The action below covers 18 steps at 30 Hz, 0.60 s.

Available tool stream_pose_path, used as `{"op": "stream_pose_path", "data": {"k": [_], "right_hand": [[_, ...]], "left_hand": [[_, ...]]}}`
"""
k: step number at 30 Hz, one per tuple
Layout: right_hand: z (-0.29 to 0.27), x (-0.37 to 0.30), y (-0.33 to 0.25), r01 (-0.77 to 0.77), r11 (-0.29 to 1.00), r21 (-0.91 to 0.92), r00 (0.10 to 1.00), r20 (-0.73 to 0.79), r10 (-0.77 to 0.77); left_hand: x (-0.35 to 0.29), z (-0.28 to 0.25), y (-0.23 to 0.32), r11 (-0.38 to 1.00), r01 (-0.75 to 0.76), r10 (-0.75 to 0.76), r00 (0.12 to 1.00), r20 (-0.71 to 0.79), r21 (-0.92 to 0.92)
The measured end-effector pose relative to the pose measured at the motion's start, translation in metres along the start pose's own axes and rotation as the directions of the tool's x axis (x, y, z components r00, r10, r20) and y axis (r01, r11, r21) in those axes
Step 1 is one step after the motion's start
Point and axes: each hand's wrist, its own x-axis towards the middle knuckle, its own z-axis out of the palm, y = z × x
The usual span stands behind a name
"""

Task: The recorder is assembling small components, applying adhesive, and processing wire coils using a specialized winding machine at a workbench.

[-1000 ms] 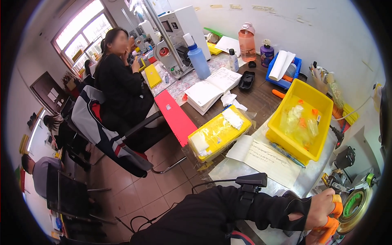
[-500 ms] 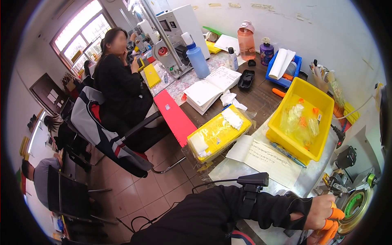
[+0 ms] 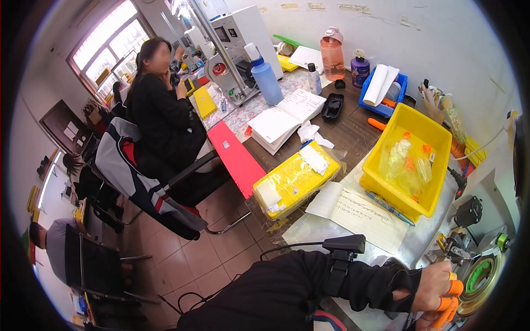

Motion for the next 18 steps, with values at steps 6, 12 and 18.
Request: {"op": "stream_pose_path", "data": {"k": [6,12,18], "right_hand": [[0.028,-0.008,-0.021,-0.229,0.875,0.427,0.972,0.151,0.18],[0.055,-0.008,-0.053,-0.348,0.766,0.541,0.934,0.131,0.332],[0.016,-0.01,-0.038,-0.357,0.834,0.421,0.923,0.298,0.245]], "left_hand": [[0.0,-0.002,0.004,0.946,0.212,-0.221,0.975,-0.01,-0.244],[-0.002,-0.003,0.006,0.973,0.129,-0.144,0.988,-0.065,-0.189],[0.006,-0.002,0.003,0.983,-0.178,0.182,0.972,-0.151,0.035]]}}
